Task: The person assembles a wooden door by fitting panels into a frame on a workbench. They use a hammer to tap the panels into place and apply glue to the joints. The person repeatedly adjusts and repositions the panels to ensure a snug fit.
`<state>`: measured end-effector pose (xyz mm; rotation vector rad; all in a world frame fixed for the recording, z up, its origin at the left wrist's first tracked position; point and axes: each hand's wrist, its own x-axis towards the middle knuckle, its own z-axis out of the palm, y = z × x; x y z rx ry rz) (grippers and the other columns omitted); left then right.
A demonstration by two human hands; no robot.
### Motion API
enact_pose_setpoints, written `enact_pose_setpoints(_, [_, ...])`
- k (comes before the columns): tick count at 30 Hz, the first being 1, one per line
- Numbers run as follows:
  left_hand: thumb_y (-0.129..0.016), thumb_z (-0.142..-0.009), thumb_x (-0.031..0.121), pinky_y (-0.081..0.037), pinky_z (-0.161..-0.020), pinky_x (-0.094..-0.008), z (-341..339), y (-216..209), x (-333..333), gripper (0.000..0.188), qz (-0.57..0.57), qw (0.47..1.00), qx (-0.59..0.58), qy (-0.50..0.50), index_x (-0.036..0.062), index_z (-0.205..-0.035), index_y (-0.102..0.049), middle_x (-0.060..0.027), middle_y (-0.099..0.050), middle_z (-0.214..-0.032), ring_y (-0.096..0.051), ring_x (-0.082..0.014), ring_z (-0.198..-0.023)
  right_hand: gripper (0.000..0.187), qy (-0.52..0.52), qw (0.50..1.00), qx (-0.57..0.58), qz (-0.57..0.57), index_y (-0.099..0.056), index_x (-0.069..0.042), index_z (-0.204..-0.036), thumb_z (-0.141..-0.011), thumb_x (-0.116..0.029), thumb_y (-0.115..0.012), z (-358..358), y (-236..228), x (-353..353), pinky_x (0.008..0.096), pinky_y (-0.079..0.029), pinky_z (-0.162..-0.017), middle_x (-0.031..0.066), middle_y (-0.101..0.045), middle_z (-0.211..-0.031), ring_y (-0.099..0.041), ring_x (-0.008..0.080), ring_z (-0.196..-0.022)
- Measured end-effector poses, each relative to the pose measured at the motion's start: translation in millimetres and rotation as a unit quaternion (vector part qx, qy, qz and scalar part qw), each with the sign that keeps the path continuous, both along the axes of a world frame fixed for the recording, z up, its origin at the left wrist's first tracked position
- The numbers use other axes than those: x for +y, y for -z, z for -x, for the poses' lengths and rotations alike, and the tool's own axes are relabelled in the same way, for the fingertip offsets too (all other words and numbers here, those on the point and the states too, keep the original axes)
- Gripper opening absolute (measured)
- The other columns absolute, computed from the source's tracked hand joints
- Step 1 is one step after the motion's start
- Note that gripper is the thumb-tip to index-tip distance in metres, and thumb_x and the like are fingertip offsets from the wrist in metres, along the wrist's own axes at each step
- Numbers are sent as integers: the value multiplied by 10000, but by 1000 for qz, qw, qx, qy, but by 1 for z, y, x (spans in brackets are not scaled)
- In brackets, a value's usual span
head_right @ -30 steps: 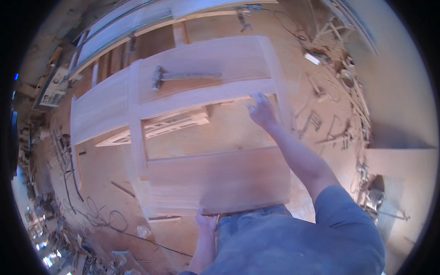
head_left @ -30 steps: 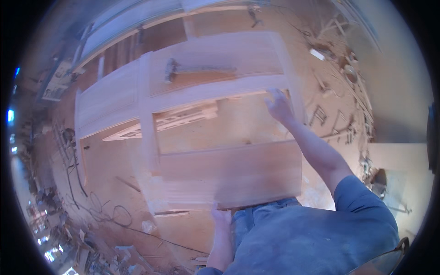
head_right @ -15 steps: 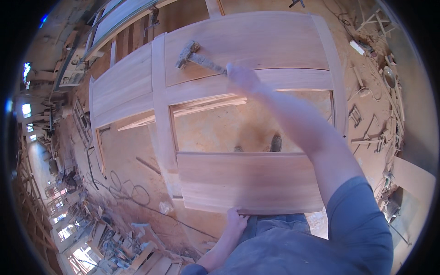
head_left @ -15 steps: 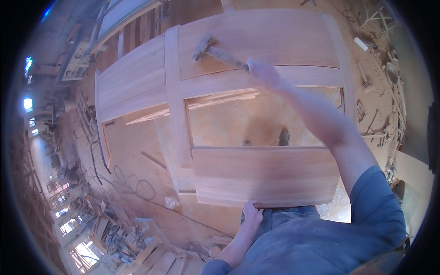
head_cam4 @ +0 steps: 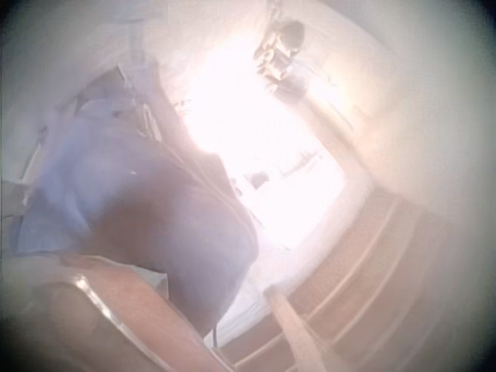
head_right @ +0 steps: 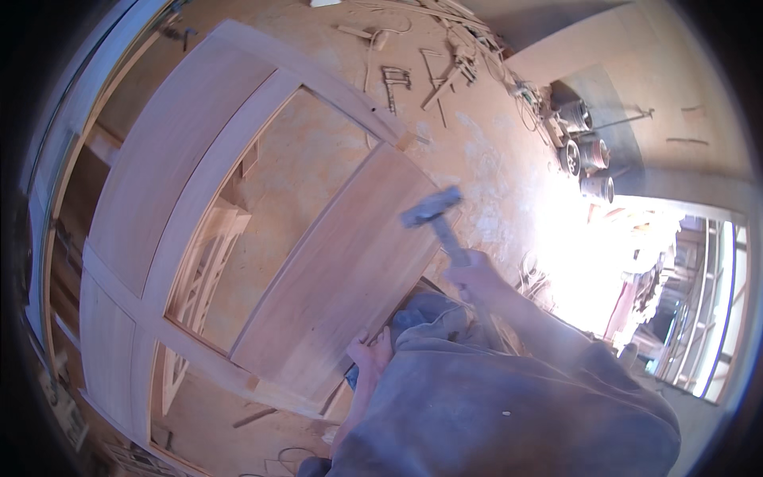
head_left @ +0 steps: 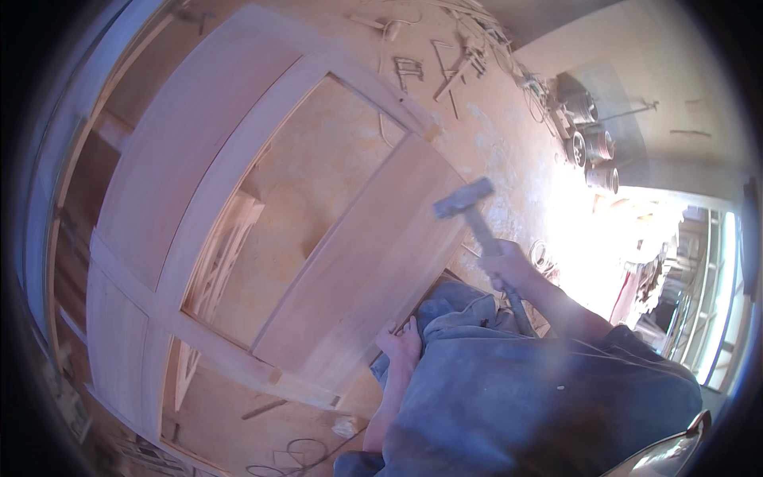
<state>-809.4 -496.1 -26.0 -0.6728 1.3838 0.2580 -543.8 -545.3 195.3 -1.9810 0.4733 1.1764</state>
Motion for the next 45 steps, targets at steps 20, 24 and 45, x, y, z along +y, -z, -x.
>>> enact_pose_setpoints(20, [-452, -936, 158, -536, -978, -484, -15, -2, 4, 474, -176, 970, 60, 157, -30, -1370, -468, -243, -537, -1346, -558, -409, -1262, 294, 485, 784, 293, -255, -451, -157, -671, -942, -154, -564, 48, 90, -136, 268, -398, -495, -59, -425, -573, -444, 83, -492])
enact_pose_setpoints(24, [-432, -893, 138, -515, -988, -514, -20, -9, 8, 473, -149, 973, 19, 173, -32, -1330, -493, -254, -537, -1346, -566, -422, -1234, 298, 484, 775, 310, -261, -451, -155, -685, -962, -159, -563, 50, 82, -91, 265, -403, -493, -64, -448, -589, -465, 74, -521])
enact_pose_setpoints(45, [-373, -1049, 591, -470, -1021, -366, 279, 109, 402, 773, -514, 643, 420, 381, -89, -1369, -557, -162, -642, -1335, -623, -301, -1174, 275, 346, 829, 423, -118, -468, -139, -704, -973, -175, -517, 70, 96, -56, 271, -379, -485, -69, -405, -572, -389, 67, -467])
